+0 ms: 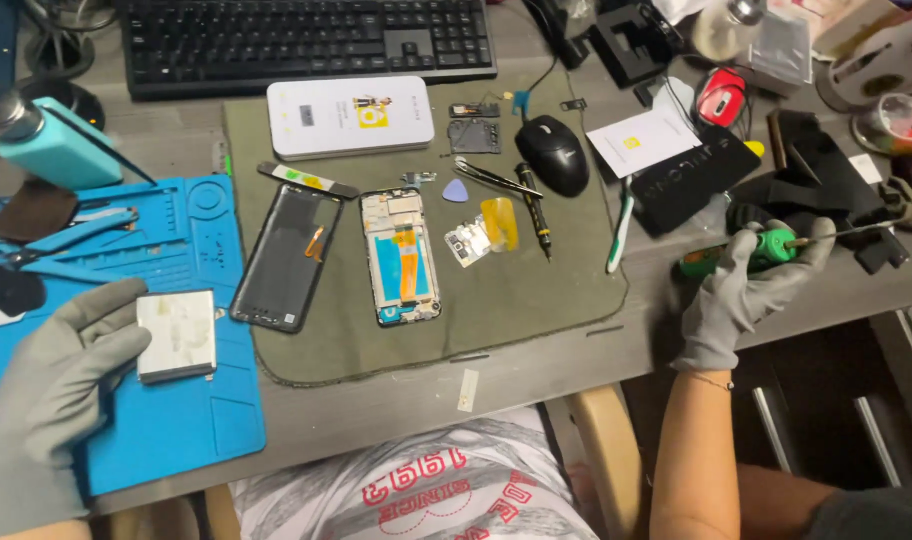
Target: Using a motorized scraping tool to remove adhesive residue from a mobile phone component on a repair bench.
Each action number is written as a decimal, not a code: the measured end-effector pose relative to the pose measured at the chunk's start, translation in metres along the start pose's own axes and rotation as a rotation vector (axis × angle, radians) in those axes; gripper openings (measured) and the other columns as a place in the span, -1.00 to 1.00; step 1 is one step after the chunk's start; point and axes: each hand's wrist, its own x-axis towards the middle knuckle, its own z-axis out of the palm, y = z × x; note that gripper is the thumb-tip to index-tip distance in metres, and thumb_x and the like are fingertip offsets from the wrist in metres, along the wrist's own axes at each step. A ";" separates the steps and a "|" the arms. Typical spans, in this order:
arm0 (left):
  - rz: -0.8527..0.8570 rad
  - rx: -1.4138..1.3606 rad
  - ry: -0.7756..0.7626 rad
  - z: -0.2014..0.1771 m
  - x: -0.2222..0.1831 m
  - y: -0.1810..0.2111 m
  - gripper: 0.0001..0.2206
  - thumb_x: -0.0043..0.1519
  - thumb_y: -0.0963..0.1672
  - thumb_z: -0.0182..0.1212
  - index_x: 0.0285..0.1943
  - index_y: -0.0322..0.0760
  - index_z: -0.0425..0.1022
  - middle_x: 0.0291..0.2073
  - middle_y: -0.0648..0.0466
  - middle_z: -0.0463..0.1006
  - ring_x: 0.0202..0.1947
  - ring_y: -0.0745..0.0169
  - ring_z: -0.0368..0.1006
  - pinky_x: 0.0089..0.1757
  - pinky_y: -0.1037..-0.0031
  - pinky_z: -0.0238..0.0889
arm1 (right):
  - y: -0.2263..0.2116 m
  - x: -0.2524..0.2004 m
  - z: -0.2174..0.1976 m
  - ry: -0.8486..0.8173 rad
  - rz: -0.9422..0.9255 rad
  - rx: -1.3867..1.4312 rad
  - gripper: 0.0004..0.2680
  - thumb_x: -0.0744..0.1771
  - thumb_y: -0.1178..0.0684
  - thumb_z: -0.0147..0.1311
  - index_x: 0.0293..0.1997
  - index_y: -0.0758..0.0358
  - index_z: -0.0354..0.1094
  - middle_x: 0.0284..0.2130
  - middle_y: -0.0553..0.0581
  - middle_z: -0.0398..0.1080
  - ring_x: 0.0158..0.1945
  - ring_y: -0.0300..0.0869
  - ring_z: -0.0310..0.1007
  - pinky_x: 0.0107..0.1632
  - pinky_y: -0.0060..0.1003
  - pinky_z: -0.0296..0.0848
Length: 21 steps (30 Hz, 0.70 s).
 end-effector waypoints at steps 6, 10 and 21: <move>0.116 -0.040 -0.022 -0.008 0.022 -0.029 -0.47 0.19 -0.27 0.15 0.42 -0.39 0.27 0.18 -0.21 0.39 0.21 0.02 0.35 0.19 0.30 0.22 | -0.015 -0.003 0.006 -0.094 -0.086 -0.008 -0.60 0.48 0.37 0.02 0.49 0.27 -0.06 0.04 0.41 0.27 0.12 0.05 0.33 0.41 -0.08 0.29; 0.144 -0.220 -0.021 -0.009 0.026 -0.044 -0.36 0.08 -0.21 0.18 0.44 -0.43 0.25 0.27 -0.25 0.38 0.28 -0.03 0.35 0.18 0.26 0.27 | -0.135 -0.020 0.101 -0.236 0.103 0.125 -0.61 0.42 0.36 -0.05 0.43 0.21 0.02 0.04 0.30 0.36 0.10 -0.12 0.36 0.33 -0.16 0.45; 0.221 -0.864 0.019 -0.005 -0.009 -0.057 -0.53 0.17 -0.36 0.18 0.30 -0.34 0.38 -0.03 -0.07 0.58 -0.04 0.25 0.54 -0.18 0.62 0.38 | -0.294 -0.079 0.342 -1.103 0.138 0.666 -0.59 0.41 0.29 0.11 0.40 0.24 -0.01 0.23 0.32 0.32 0.35 -0.14 0.31 0.36 -0.28 0.43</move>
